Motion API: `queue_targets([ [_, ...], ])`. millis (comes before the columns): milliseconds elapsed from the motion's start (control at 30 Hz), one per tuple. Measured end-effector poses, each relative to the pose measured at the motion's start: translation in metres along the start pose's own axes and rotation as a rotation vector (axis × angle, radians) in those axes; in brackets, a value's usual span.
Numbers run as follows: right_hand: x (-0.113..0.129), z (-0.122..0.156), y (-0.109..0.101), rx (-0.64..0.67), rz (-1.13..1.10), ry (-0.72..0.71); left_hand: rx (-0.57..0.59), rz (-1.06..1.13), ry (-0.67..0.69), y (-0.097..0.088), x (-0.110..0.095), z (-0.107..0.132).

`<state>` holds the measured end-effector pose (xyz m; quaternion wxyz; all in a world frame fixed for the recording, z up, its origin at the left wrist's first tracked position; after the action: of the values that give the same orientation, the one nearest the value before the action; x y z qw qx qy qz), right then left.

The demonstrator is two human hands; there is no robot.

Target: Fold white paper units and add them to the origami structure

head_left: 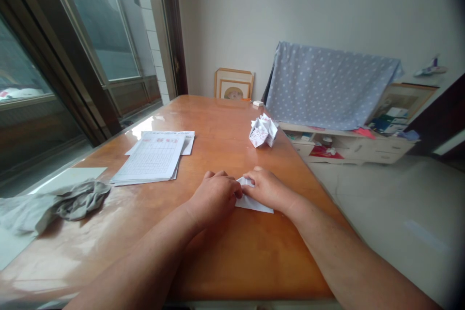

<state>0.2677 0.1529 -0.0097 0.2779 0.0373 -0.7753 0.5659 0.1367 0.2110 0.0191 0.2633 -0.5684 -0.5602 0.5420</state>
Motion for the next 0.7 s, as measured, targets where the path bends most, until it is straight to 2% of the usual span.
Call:
queue_targets([
  [267,0.004,0.003,-0.002,0.032,-0.003,-0.028,-0.119,0.001,-0.069,0.001,0.007,-0.005],
  [433,0.004,0.003,-0.004,0.018,-0.017,-0.015,-0.118,-0.021,-0.056,0.007,0.009,-0.013],
  [700,0.004,0.0,-0.002,0.021,0.037,-0.042,-0.109,-0.198,-0.051,0.017,0.011,-0.02],
])
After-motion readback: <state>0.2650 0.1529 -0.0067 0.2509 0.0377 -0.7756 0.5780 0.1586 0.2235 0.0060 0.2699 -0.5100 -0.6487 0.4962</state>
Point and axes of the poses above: each hand's wrist, its own z-axis away from the middle knuckle, its own y-axis out of the palm, x = y × z, the point moved 6 cm from there along -z, towards the middle knuckle, and after that the axes turned 9 degrees about -x, right-handed, at the moved point
